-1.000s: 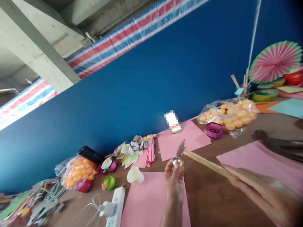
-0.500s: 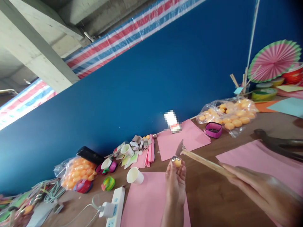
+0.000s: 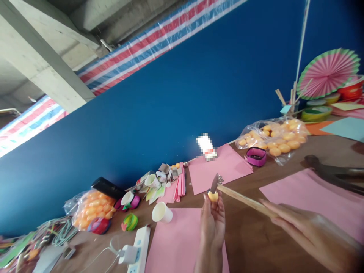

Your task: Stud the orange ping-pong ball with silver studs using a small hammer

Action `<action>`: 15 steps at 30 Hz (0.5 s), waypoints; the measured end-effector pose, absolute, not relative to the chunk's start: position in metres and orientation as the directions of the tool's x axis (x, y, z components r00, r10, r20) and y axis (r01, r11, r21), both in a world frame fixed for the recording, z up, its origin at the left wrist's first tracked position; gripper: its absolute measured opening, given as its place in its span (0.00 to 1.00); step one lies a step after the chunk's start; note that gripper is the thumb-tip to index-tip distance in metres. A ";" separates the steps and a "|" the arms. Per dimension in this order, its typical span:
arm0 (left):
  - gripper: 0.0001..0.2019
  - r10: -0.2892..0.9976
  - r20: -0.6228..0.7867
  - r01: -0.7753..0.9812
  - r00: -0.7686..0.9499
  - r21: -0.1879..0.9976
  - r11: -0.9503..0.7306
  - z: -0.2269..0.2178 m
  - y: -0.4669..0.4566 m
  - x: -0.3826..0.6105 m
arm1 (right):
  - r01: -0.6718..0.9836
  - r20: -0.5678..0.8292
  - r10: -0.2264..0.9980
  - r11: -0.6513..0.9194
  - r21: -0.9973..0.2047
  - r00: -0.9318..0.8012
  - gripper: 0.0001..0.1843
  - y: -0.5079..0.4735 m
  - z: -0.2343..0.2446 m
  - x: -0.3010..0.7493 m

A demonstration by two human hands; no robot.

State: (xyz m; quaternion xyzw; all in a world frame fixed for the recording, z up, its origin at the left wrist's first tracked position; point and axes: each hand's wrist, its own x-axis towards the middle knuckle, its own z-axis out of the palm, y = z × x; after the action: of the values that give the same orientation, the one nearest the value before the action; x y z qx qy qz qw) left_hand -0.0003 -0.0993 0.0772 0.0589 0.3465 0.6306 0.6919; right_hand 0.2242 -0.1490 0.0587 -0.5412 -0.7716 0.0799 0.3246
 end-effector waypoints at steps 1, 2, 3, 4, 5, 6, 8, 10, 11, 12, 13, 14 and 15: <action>0.08 0.910 -0.413 -0.833 -0.029 0.513 0.206 0.078 -0.099 0.000 | 0.777 0.395 0.888 0.415 -0.474 -0.234 0.21 -0.149 0.057 0.226; 0.08 0.909 -0.416 -0.834 -0.022 0.509 0.212 0.078 -0.099 0.000 | 0.775 0.394 0.889 0.414 -0.478 -0.233 0.22 -0.149 0.055 0.228; 0.09 0.910 -0.414 -0.836 -0.018 0.506 0.214 0.078 -0.099 0.000 | 0.769 0.397 0.888 0.417 -0.484 -0.232 0.23 -0.149 0.054 0.229; 0.09 0.912 -0.410 -0.836 -0.020 0.507 0.209 0.078 -0.099 0.000 | 0.763 0.405 0.885 0.422 -0.490 -0.229 0.23 -0.149 0.054 0.229; 0.09 0.913 -0.406 -0.835 -0.026 0.511 0.204 0.077 -0.099 0.000 | 0.757 0.410 0.883 0.426 -0.496 -0.228 0.23 -0.149 0.054 0.229; 0.09 0.914 -0.405 -0.831 -0.028 0.517 0.204 0.077 -0.098 0.000 | 0.752 0.410 0.882 0.429 -0.501 -0.231 0.23 -0.150 0.054 0.228; 0.10 0.912 -0.409 -0.818 -0.021 0.532 0.219 0.076 -0.099 0.001 | 0.751 0.394 0.889 0.423 -0.508 -0.234 0.21 -0.150 0.059 0.226; 0.11 0.909 -0.418 -0.805 -0.009 0.542 0.241 0.075 -0.099 0.000 | 0.760 0.373 0.902 0.395 -0.516 -0.215 0.19 -0.147 0.067 0.226; 0.11 0.908 -0.419 -0.803 -0.007 0.544 0.245 0.074 -0.099 -0.001 | 0.768 0.369 0.909 0.376 -0.518 -0.196 0.19 -0.144 0.071 0.227; 0.10 0.907 -0.421 -0.802 -0.013 0.546 0.242 0.073 -0.099 -0.002 | 0.784 0.377 0.911 0.354 -0.510 -0.167 0.19 -0.140 0.074 0.229; 0.10 0.906 -0.423 -0.805 -0.021 0.544 0.236 0.072 -0.099 -0.004 | 0.809 0.390 0.911 0.329 -0.488 -0.135 0.19 -0.135 0.076 0.232; 0.09 0.901 -0.432 -0.809 -0.029 0.540 0.233 0.071 -0.099 -0.006 | 0.840 0.414 0.904 0.304 -0.449 -0.106 0.20 -0.129 0.077 0.236; 0.09 0.894 -0.448 -0.809 -0.033 0.537 0.239 0.070 -0.099 -0.009 | 0.880 0.449 0.891 0.265 -0.394 -0.067 0.20 -0.123 0.076 0.242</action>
State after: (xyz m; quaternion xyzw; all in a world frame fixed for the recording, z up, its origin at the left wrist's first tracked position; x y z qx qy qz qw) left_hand -0.0088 -0.0987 0.0702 0.0565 0.3731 0.6144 0.6929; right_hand 0.2415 -0.1233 0.0757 -0.6062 -0.7305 0.0086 0.3144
